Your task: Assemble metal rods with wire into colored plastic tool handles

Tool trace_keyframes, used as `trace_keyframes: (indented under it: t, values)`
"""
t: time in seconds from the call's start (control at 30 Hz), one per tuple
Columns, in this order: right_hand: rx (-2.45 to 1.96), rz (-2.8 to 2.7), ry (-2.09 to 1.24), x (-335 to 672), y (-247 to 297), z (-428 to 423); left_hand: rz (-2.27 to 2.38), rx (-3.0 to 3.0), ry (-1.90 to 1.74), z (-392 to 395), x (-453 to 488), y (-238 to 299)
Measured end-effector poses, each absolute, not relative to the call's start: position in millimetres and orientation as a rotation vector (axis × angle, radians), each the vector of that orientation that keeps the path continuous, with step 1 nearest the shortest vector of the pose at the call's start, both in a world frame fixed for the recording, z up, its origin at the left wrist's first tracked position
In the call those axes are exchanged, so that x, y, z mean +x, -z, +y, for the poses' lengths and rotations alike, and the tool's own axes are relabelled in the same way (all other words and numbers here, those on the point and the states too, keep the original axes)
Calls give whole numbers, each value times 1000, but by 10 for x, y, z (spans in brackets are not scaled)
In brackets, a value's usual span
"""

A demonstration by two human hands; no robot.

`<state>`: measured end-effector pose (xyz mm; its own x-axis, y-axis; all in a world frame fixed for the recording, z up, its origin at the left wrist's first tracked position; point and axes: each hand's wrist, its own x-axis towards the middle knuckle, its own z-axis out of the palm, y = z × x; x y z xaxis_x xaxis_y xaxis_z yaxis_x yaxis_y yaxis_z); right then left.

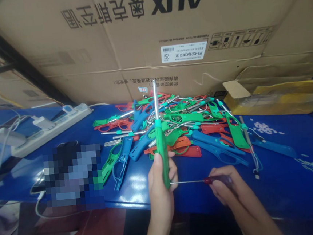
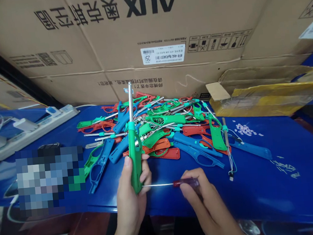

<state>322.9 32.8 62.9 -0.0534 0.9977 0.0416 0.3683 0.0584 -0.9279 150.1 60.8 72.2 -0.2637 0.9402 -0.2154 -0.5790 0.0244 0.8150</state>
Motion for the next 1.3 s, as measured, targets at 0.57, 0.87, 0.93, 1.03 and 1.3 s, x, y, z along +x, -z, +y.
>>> trace_keyframes:
  t: [0.57,0.87,0.93,1.03,1.3]
  values:
    - [-1424,-1583,-1105,3262,-607,395,951,377,-1597,638,1480,-691]
    - [-1403,-1538,-1087,3283,-533,415,1143,384,-1580,618,1530,-640]
    - [-1368,-1518,-1143,3288,-543,406,1187,411,-1550,604,1537,-628]
    - [-1330,-1568,-1214,3302,-560,423,1192,444,-1515,595,1523,-607]
    - [-1377,-1583,-1111,3256,-617,428,1213,510,-1468,611,1507,-586]
